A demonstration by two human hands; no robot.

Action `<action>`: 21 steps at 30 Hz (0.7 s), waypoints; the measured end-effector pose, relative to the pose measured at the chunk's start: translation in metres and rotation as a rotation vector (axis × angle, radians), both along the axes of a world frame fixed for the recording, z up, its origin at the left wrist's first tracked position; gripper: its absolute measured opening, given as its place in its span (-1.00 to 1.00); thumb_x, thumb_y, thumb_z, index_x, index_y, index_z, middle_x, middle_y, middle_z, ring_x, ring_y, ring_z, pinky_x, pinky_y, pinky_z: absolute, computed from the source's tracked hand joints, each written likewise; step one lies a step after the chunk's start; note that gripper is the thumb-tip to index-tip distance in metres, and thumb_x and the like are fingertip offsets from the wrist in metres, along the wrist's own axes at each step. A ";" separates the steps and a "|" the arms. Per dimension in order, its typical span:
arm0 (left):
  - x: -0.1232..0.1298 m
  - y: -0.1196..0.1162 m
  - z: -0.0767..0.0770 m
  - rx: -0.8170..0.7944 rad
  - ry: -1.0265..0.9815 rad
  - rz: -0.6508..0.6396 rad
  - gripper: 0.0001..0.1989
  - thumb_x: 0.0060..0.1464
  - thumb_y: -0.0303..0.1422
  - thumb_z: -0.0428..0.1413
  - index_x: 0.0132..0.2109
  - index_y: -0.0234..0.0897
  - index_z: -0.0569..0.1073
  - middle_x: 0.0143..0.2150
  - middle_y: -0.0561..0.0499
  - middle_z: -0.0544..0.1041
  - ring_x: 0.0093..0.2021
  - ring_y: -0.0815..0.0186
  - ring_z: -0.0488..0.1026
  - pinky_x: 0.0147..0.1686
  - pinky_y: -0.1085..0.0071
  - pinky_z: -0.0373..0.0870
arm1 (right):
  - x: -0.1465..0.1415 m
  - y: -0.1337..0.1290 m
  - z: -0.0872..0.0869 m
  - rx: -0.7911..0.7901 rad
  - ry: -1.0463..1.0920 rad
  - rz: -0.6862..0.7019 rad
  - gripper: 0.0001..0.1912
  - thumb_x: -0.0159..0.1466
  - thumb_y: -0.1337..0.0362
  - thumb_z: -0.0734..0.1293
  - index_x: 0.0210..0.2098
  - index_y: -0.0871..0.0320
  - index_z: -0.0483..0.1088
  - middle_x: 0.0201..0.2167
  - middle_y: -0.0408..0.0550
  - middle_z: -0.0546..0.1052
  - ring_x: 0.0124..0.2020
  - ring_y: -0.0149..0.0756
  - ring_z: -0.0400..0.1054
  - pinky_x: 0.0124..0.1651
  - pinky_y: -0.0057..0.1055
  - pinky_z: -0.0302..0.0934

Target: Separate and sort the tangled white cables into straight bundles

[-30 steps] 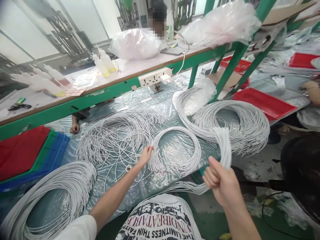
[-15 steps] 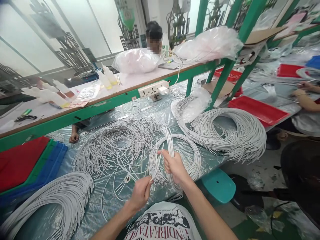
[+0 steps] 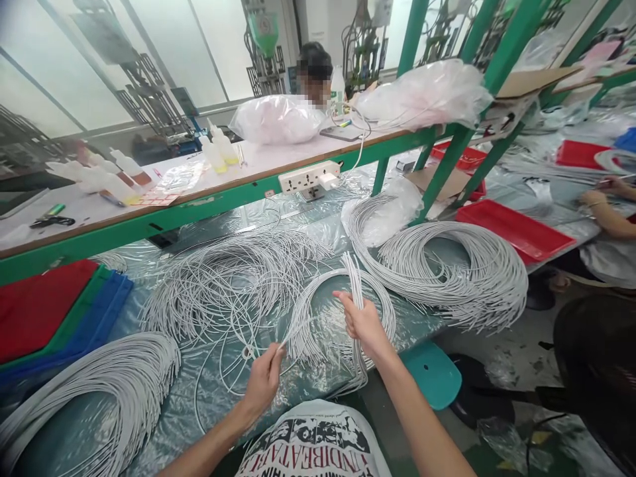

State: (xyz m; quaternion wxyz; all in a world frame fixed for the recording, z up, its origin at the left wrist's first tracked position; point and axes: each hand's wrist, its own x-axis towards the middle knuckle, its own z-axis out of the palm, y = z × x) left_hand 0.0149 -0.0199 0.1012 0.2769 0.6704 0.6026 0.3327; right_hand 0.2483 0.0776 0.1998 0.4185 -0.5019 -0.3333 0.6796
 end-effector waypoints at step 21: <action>0.009 -0.013 -0.006 0.126 0.309 -0.369 -0.78 0.23 -0.51 -0.17 -0.38 -0.23 0.21 -0.55 0.09 0.29 -0.58 0.40 0.16 -0.53 0.43 -0.04 | -0.004 0.011 0.009 0.060 0.088 0.172 -0.51 0.14 -0.07 0.41 -0.22 0.26 0.41 -0.73 -0.39 -0.09 -0.70 -0.59 -0.30 -0.64 -0.49 -0.37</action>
